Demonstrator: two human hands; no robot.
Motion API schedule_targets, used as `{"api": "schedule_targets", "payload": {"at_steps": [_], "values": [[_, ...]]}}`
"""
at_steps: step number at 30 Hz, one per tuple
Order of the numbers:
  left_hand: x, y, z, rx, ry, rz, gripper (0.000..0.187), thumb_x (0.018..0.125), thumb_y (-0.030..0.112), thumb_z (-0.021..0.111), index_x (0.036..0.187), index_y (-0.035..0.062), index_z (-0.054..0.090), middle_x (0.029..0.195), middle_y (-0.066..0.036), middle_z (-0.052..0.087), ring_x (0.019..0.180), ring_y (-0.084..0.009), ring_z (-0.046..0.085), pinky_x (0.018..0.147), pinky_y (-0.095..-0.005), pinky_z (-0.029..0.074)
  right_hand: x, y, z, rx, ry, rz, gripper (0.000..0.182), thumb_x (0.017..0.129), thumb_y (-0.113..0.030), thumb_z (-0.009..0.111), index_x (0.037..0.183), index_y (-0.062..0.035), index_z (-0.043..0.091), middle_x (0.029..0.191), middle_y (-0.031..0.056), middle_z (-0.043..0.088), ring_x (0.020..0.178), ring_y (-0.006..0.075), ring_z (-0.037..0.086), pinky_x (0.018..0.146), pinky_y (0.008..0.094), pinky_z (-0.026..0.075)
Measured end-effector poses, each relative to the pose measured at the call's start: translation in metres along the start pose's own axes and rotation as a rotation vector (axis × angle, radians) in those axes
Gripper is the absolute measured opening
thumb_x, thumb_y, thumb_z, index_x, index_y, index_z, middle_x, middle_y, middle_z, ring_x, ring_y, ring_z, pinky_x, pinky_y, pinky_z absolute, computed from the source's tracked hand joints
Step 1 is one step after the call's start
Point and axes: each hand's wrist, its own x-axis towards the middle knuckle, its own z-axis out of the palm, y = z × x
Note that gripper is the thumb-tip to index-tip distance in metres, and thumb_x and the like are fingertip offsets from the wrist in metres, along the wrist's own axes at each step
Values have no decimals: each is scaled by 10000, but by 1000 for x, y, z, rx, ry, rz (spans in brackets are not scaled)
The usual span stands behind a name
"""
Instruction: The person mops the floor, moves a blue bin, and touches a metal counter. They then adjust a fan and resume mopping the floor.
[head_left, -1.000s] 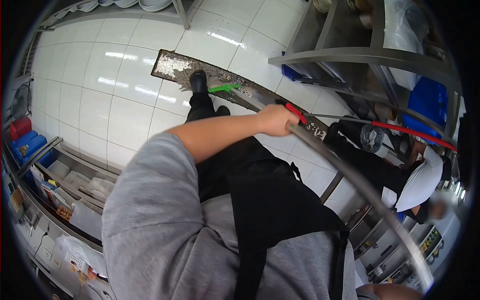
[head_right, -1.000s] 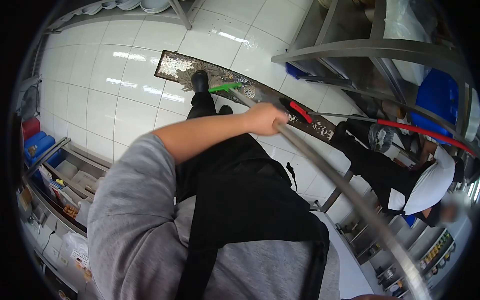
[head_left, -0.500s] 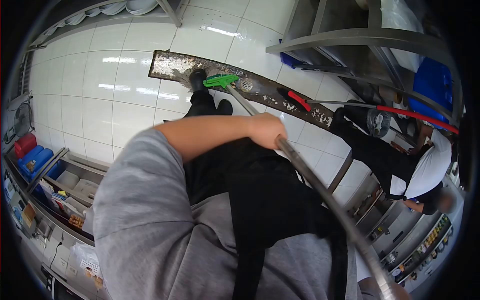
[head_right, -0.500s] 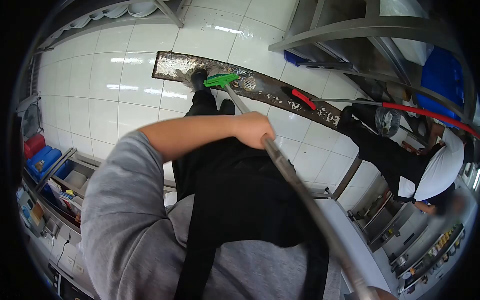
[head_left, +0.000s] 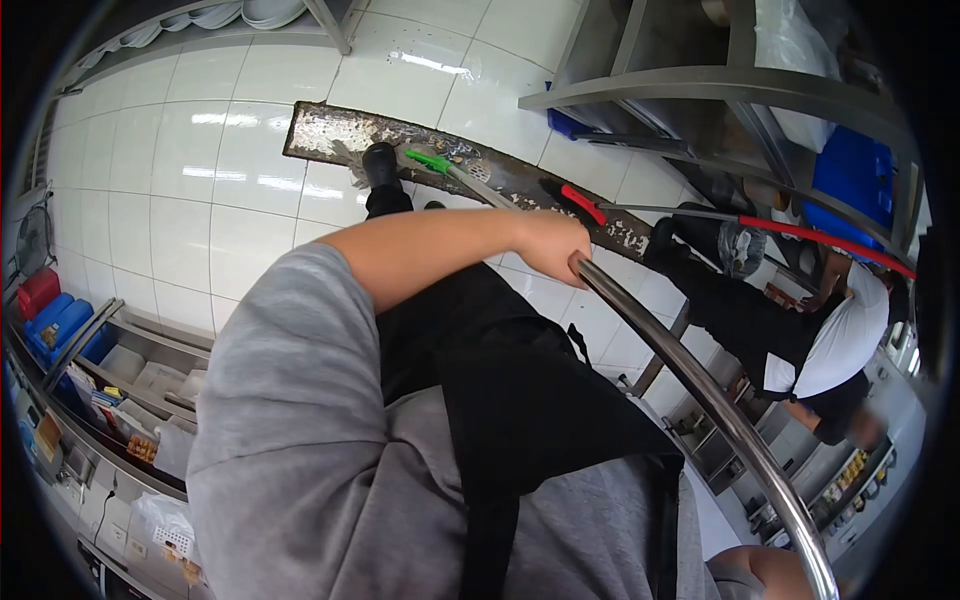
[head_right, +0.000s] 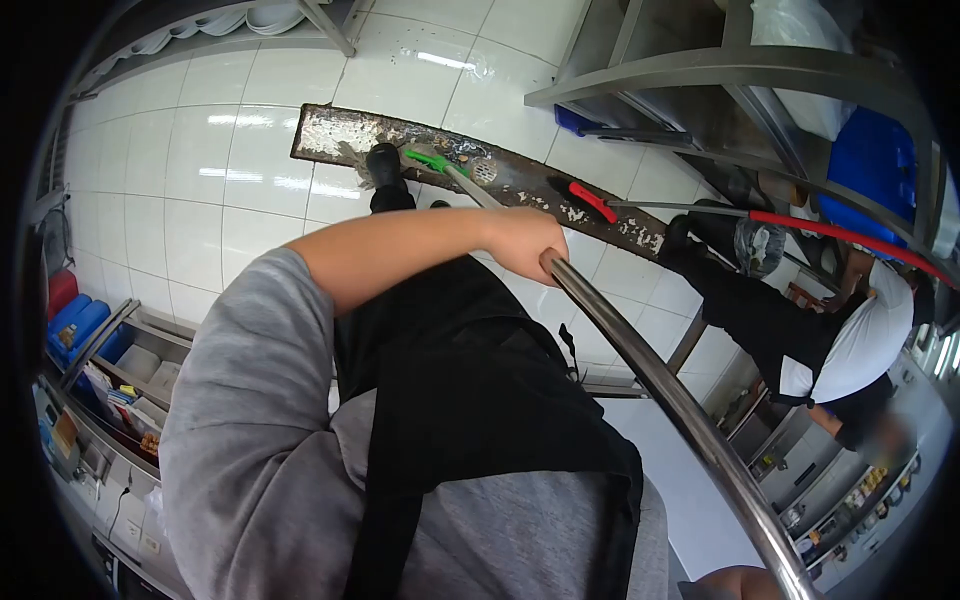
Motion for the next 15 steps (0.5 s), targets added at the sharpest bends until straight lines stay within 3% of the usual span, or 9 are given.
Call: {"api": "schedule_targets", "payload": {"at_steps": [3, 5, 6, 7, 8, 10, 12, 14, 15], "values": [[11, 5, 18, 53, 304, -24, 294, 746, 328, 679, 637, 80, 566, 594, -93, 594, 621, -331, 606, 566, -433, 463, -17, -52, -60, -393, 627, -9, 320, 898, -289, 585, 641, -136, 474, 520, -27, 462, 449, 128, 439, 535, 299, 403], [25, 3, 32, 65, 630, -108, 299, 796, 293, 645, 608, 89, 533, 580, -95, 571, 576, -341, 578, 543, -460, 447, -26, -67, -92, -548, 903, 43, 341, 896, -349, 593, 649, -132, 501, 534, -16, 460, 469, 159, 435, 583, 335, 412], [31, 0, 37, 64, 625, -106, 299, 796, 293, 645, 608, 89, 533, 580, -95, 571, 576, -341, 578, 543, -460, 447, -29, -65, -101, -575, 978, 38, 356, 894, -378, 597, 653, -131, 514, 541, -11, 460, 480, 174, 434, 607, 353, 416], [36, -3, 43, 76, 802, -95, 305, 796, 280, 652, 598, 92, 517, 567, -96, 556, 555, -338, 567, 529, -457, 436, -24, -65, -108, -668, 1174, 219, 342, 864, -351, 594, 595, -168, 490, 483, -35, 407, 430, 166, 399, 534, 318, 395], [38, -2, 46, 85, 978, -83, 313, 796, 267, 659, 589, 94, 500, 554, -96, 540, 534, -335, 556, 514, -455, 424, -18, -54, -103, -675, 1183, 223, 342, 864, -351, 594, 595, -168, 490, 483, -35, 407, 430, 166, 399, 534, 318, 395], [38, -3, 49, 98, 1049, -47, 364, 803, 257, 688, 576, 92, 457, 551, -88, 520, 530, -318, 531, 526, -428, 402, -6, -32, -81, -114, 756, 292, 332, 839, -301, 587, 563, -177, 452, 449, -49, 378, 420, 137, 406, 500, 292, 375], [36, -6, 52, 116, 1180, -100, 424, 791, 272, 737, 569, 91, 424, 557, -69, 508, 547, -305, 512, 558, -396, 382, 4, -18, -61, -171, 689, 256, 320, 828, -271, 585, 562, -168, 439, 469, -56, 402, 389, 89, 387, 487, 264, 369], [33, -10, 58, 96, 1166, -138, 427, 771, 227, 761, 582, 88, 404, 561, -64, 491, 564, -302, 488, 581, -391, 366, 10, -1, -50, -208, 392, 196, 342, 848, -222, 626, 584, -153, 420, 487, -61, 426, 382, 51, 369, 447, 235, 350], [30, -13, 60, 37, 1206, -164, 419, 777, 245, 750, 588, 90, 410, 560, -66, 490, 575, -300, 496, 594, -396, 370, 8, -11, -47, -365, 406, 45, 307, 886, -103, 579, 622, -140, 426, 472, -57, 486, 400, 46, 464, 405, 207, 379]]}}
